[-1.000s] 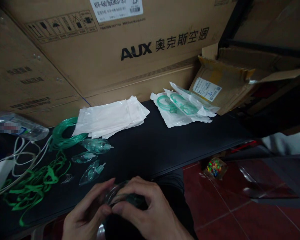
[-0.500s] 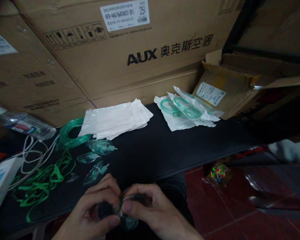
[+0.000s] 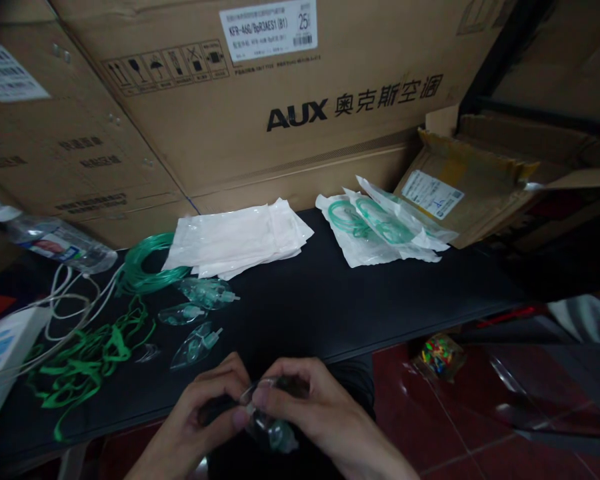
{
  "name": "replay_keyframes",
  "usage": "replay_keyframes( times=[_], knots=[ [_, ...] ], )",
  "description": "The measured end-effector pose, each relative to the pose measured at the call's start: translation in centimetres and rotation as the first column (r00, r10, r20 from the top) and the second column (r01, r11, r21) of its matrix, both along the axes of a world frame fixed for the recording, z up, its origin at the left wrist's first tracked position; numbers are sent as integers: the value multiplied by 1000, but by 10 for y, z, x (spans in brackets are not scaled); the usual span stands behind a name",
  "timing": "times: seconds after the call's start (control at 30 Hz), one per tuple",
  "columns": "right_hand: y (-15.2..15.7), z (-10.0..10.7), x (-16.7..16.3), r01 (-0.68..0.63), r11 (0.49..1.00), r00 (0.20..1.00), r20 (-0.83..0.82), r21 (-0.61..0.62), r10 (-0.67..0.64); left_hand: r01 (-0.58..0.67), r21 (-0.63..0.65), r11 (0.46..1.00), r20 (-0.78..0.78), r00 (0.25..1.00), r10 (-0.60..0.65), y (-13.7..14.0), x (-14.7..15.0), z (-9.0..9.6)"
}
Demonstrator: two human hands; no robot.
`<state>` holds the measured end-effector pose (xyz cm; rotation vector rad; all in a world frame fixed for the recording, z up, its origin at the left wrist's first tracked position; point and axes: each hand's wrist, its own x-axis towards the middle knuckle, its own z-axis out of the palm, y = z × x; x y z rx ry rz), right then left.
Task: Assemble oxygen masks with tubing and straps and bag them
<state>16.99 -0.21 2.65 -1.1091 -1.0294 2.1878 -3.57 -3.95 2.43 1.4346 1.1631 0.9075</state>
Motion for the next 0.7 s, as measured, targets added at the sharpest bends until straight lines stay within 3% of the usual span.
replay_keyframes(
  times=[0.1, 0.17, 0.27, 0.33, 0.4, 0.5, 0.6, 0.7],
  knots=[
    [3, -4, -1, 67, 991, 997, -38, 117, -63, -150, -107, 983, 55, 986, 156, 2, 5, -9],
    [2, -9, -1, 119, 930, 988, 50, 348, -145, -284, -171, 944, 68, 952, 299, 3, 9, -15],
    [-3, -19, 0, -3, 708, 945, 234, 707, -230, -347, -262, 900, 99, 918, 383, 3, 17, -22],
    [-6, -25, -2, -72, 562, 929, 260, 824, -263, -336, -319, 886, 132, 910, 393, 2, 23, -26],
    [-6, -28, -4, -61, 490, 933, 224, 870, -281, -334, -373, 865, 171, 892, 419, -1, 28, -28],
    [-4, -27, -7, -19, 496, 953, 166, 868, -254, -407, -448, 796, 212, 816, 537, -12, 33, -30],
    [0, -23, -6, -20, 551, 976, 135, 834, -169, -493, -525, 694, 262, 682, 683, -25, 36, -33],
    [5, -20, -3, -66, 623, 985, 149, 779, -81, -471, -584, 661, 330, 606, 724, -32, 37, -36]
  ],
)
